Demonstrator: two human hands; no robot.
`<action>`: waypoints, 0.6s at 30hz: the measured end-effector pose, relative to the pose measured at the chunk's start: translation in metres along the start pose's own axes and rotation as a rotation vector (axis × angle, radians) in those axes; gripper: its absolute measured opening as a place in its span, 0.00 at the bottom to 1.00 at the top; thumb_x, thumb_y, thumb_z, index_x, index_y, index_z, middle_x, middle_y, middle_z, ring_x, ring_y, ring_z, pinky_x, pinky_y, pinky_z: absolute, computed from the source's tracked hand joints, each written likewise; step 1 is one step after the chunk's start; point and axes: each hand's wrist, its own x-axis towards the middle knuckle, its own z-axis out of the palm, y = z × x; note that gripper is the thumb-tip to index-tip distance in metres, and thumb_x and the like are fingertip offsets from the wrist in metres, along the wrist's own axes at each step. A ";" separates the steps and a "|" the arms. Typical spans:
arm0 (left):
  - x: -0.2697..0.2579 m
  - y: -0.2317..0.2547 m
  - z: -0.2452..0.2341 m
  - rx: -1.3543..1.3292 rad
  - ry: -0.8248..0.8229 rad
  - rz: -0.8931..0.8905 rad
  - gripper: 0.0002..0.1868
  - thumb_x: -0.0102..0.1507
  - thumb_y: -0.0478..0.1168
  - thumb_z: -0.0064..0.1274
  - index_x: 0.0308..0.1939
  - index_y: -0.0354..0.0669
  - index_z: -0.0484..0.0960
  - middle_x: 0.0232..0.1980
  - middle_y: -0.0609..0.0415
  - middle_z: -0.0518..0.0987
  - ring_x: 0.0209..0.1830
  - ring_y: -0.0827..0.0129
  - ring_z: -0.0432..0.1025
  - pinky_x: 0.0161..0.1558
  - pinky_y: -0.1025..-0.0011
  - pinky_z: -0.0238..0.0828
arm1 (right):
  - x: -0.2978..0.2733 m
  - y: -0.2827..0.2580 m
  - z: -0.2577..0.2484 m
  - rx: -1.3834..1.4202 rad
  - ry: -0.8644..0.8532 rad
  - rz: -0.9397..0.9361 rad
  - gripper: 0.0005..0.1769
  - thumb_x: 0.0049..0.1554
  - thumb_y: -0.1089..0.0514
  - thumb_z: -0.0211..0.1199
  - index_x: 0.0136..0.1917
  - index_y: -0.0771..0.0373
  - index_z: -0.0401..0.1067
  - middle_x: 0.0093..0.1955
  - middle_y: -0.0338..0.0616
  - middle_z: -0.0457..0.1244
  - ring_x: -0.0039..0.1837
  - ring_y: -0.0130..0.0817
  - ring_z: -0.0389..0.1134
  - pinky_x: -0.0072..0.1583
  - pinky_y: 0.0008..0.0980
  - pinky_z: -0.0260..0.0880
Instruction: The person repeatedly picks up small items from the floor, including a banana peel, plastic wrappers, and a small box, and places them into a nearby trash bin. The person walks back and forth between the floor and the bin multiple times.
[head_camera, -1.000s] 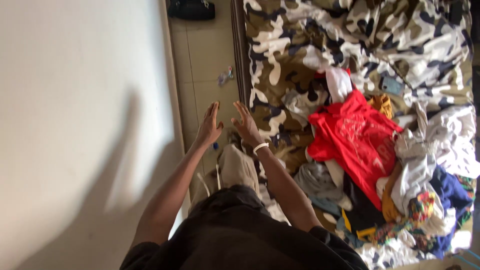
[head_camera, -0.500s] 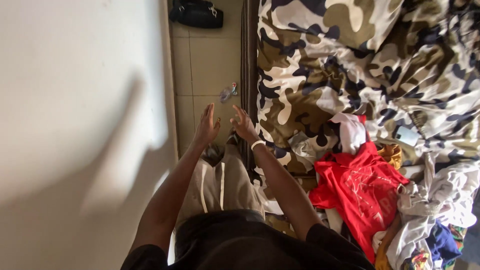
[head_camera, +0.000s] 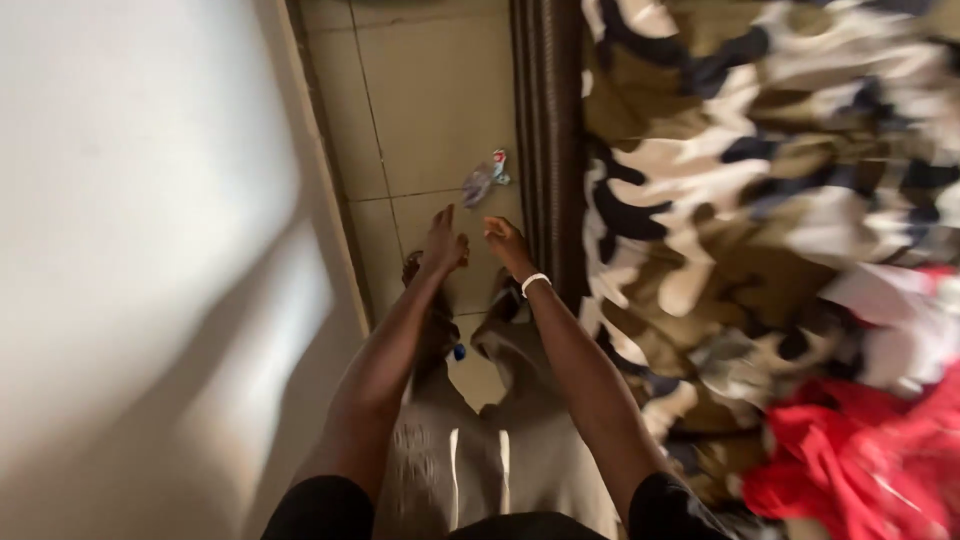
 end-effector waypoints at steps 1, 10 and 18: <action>0.015 -0.020 0.016 0.018 -0.044 -0.055 0.43 0.65 0.43 0.55 0.79 0.37 0.52 0.78 0.29 0.57 0.68 0.33 0.65 0.64 0.48 0.68 | 0.022 0.018 0.006 0.034 0.020 0.030 0.32 0.63 0.50 0.61 0.77 0.56 0.61 0.77 0.45 0.58 0.72 0.40 0.63 0.66 0.37 0.67; 0.152 -0.125 0.106 -0.100 -0.001 -0.098 0.43 0.60 0.40 0.57 0.76 0.33 0.56 0.70 0.28 0.68 0.69 0.35 0.65 0.66 0.52 0.66 | 0.167 0.087 0.036 0.302 0.237 0.025 0.31 0.62 0.54 0.55 0.78 0.54 0.59 0.76 0.43 0.58 0.71 0.39 0.61 0.63 0.38 0.67; 0.105 -0.073 0.081 -0.381 0.159 -0.144 0.27 0.68 0.40 0.48 0.71 0.35 0.67 0.63 0.36 0.77 0.59 0.50 0.75 0.57 0.60 0.73 | 0.125 0.054 0.063 0.552 0.254 -0.276 0.23 0.66 0.54 0.61 0.72 0.61 0.68 0.70 0.44 0.64 0.70 0.36 0.65 0.68 0.36 0.65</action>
